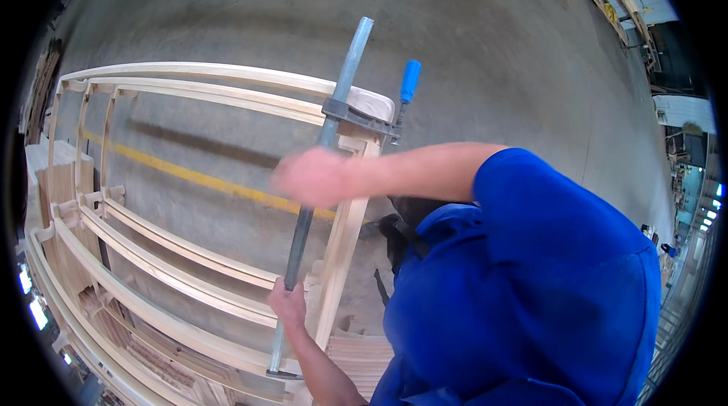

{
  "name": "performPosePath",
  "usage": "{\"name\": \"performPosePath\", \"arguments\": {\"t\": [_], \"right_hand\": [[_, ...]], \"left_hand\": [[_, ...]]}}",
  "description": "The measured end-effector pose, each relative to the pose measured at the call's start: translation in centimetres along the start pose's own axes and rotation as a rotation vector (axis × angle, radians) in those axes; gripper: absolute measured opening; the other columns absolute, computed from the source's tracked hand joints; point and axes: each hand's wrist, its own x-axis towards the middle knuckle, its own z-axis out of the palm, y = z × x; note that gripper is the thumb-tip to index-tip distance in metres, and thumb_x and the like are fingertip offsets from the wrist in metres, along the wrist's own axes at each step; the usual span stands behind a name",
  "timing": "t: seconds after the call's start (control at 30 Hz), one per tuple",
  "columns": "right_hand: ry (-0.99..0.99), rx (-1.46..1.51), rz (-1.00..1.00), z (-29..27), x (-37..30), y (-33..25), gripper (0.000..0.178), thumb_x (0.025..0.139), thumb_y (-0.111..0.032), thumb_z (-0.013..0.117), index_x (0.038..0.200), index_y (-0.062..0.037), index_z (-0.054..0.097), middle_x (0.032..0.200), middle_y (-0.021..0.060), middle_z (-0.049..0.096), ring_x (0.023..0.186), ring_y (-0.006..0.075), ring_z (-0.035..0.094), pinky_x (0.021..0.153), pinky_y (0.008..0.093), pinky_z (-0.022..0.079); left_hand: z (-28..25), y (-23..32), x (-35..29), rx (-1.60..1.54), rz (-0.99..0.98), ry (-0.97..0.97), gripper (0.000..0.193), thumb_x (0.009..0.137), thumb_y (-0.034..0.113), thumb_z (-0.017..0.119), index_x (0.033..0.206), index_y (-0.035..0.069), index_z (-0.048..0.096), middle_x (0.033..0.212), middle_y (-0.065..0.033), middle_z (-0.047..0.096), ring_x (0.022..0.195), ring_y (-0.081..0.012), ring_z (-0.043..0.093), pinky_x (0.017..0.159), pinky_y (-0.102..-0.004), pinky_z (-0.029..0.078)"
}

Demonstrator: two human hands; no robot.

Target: The person assembles wooden furniture frames by positioning a long metal pipe clamp over the components, tightening the clamp with its screw handle, and then removing the clamp.

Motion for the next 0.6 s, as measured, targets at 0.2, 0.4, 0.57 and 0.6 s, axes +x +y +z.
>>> {"name": "performPosePath", "arguments": {"t": [0.2,0.4,0.57,0.6], "right_hand": [[0.032,-0.178,0.524,-6.7,-7.1,6.3,0.074,0.087,-0.017,0.071,0.153,-0.0139,0.038,0.1,0.0225,0.061,0.1,0.0369,0.065,0.072,0.0471,0.055],[0.008,-0.048,0.468,-5.8,-6.7,9.0,0.084,0.087,-0.011,0.069,0.159,-0.0135,0.025,0.103,0.0236,0.063,0.087,0.0419,0.068,0.071,0.0488,0.054],[-0.053,-0.068,0.466,-7.1,-6.4,8.4,0.083,0.088,-0.009,0.066,0.16,-0.0134,0.024,0.104,0.022,0.064,0.088,0.0392,0.068,0.07,0.0486,0.053],[-0.058,-0.078,0.476,-7.2,-6.3,8.2,0.083,0.088,-0.009,0.065,0.16,-0.0135,0.024,0.103,0.0217,0.064,0.087,0.0389,0.068,0.07,0.0485,0.053]], "left_hand": [[0.2,-0.2,-0.1,0.042,0.057,0.059,0.025,0.081,0.018,0.079,0.074,0.002,0.061,0.065,-0.019,0.061,0.059,-0.0389,0.059,0.059,-0.0457,0.047],[0.1,0.6,-0.5,-0.017,0.039,0.088,0.013,0.081,0.013,0.077,0.079,0.004,0.068,0.068,-0.0168,0.064,0.06,-0.0335,0.062,0.059,-0.0432,0.047],[0.0,0.8,-0.8,0.001,0.008,0.097,0.009,0.08,0.01,0.077,0.081,0.005,0.07,0.069,-0.0162,0.065,0.06,-0.0318,0.063,0.058,-0.0421,0.047],[-0.1,0.9,-0.8,0.004,-0.002,0.097,0.009,0.08,0.01,0.077,0.081,0.004,0.07,0.069,-0.0162,0.065,0.06,-0.032,0.063,0.058,-0.042,0.047]]}}
